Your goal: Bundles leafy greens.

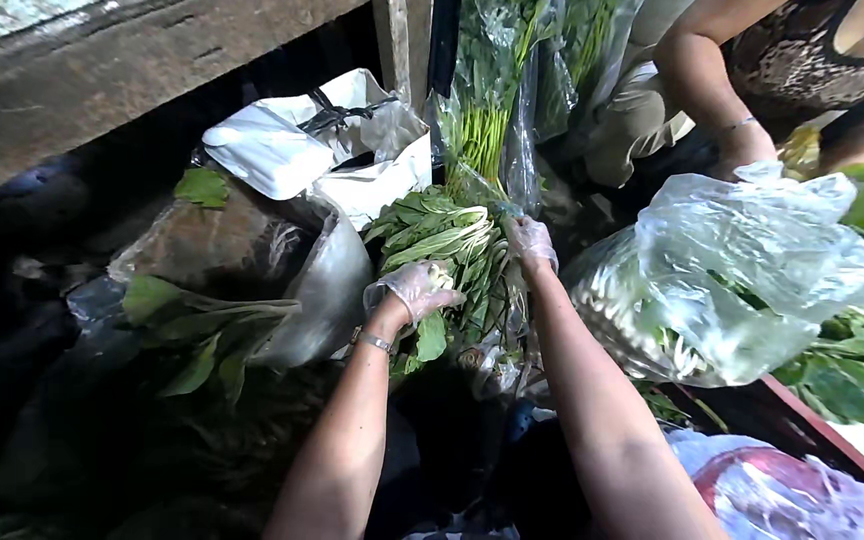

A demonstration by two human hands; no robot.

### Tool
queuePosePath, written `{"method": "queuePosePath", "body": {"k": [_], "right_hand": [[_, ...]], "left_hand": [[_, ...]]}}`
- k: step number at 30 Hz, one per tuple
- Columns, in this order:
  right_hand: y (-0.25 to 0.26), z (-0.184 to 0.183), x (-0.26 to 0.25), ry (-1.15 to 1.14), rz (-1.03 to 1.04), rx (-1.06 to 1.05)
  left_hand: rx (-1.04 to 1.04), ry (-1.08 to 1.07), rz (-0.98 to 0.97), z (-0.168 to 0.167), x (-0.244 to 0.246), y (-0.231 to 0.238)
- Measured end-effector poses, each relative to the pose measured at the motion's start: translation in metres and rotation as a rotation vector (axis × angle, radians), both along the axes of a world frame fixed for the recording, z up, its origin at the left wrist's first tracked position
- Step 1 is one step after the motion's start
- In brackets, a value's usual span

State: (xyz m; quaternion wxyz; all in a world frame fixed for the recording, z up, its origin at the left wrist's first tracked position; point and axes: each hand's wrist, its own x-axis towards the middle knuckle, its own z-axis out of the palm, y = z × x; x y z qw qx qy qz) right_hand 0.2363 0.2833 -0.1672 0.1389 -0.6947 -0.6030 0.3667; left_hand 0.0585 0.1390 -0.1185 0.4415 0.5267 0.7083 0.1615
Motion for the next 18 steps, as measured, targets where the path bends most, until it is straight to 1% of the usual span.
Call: {"method": "queuePosePath", "body": {"k": [3,5,7,10,12,15,18], "right_hand": [[0.013,0.002,-0.017,0.008,0.168,-0.077],[0.017,0.0,-0.025,0.02,0.214,-0.118],[0.012,0.001,-0.026,0.148,0.148,-0.136],[-0.004,0.006,-0.025,0.46,-0.033,-0.114],[-0.009,0.002,-0.026,0.621,-0.138,-0.091],[-0.012,-0.001,-0.03,0.656,-0.203,-0.119],[-0.012,-0.002,-0.027,0.634,-0.184,-0.105]], "left_hand": [[-0.001,-0.014,-0.016,-0.004,0.0,0.001],[0.005,-0.027,-0.01,-0.004,-0.001,0.0],[0.005,-0.031,0.013,-0.001,-0.002,-0.001],[0.051,-0.01,0.094,-0.001,-0.005,-0.003],[0.11,0.007,0.16,-0.004,-0.008,-0.004],[0.134,0.035,0.227,-0.007,-0.013,-0.003],[0.123,0.026,0.262,-0.008,-0.015,-0.003]]}}
